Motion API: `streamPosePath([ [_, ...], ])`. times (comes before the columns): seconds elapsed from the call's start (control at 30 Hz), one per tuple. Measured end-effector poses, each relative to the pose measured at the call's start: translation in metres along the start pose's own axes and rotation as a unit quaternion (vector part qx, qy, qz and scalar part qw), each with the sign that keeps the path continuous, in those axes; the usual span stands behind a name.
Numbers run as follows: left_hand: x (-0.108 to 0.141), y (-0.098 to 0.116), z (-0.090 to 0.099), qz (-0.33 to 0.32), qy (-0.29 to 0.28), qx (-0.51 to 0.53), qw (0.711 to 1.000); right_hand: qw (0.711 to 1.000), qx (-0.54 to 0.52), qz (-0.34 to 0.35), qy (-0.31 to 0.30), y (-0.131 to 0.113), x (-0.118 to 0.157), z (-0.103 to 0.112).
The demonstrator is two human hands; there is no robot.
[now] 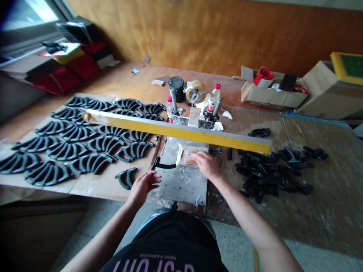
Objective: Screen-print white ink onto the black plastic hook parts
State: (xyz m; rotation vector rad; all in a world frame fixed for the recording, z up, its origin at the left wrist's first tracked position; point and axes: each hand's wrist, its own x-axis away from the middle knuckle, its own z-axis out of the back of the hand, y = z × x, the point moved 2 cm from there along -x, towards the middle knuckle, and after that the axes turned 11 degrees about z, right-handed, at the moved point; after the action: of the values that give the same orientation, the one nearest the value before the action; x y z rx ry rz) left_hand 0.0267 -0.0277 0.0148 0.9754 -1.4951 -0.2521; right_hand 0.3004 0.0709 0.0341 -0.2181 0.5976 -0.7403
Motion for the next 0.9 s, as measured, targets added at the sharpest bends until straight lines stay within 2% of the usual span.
streamPosePath([
  [0.07, 0.0, 0.004, 0.032, -0.027, 0.057, 0.002, 0.998, 0.984, 0.062, -0.162, 0.042, 0.055, 0.013, 0.015],
  [0.13, 0.003, 0.003, 0.051, -0.024, 0.072, -0.013, 0.997, 0.949, 0.126, -0.286, 0.039, 0.106, 0.026, 0.024],
  [0.2, 0.006, -0.003, 0.052, -0.026, 0.058, -0.056, 0.996, 0.92, 0.165, -0.357, 0.0, 0.141, 0.039, 0.024],
  [0.27, 0.006, -0.007, 0.043, -0.048, 0.044, -0.116, 0.991, 0.899, 0.181, -0.396, -0.056, 0.16, 0.05, 0.018],
  [0.37, -0.003, 0.0, 0.026, -0.111, 0.062, -0.218, 0.968, 0.88, 0.175, -0.42, -0.134, 0.172, 0.063, 0.004],
  [0.43, -0.015, 0.014, 0.021, -0.157, 0.111, -0.288, 0.938, 0.876, 0.175, -0.424, -0.152, 0.178, 0.068, -0.002],
  [0.53, -0.04, 0.041, 0.019, -0.192, 0.186, -0.396, 0.879, 0.879, 0.181, -0.418, -0.138, 0.185, 0.071, -0.006],
  [0.67, -0.076, 0.07, 0.011, -0.187, 0.186, -0.512, 0.818, 0.885, 0.174, -0.412, -0.133, 0.188, 0.073, -0.007],
  [0.77, -0.094, 0.08, 0.003, -0.194, 0.211, -0.565, 0.774, 0.887, 0.173, -0.41, -0.122, 0.185, 0.073, -0.006],
  [0.83, -0.102, 0.082, 0.001, -0.204, 0.224, -0.58, 0.756, 0.891, 0.175, -0.405, -0.111, 0.183, 0.072, -0.005],
  [0.9, -0.106, 0.083, 0.001, -0.21, 0.237, -0.58, 0.751, 0.892, 0.175, -0.402, -0.109, 0.182, 0.07, -0.005],
])
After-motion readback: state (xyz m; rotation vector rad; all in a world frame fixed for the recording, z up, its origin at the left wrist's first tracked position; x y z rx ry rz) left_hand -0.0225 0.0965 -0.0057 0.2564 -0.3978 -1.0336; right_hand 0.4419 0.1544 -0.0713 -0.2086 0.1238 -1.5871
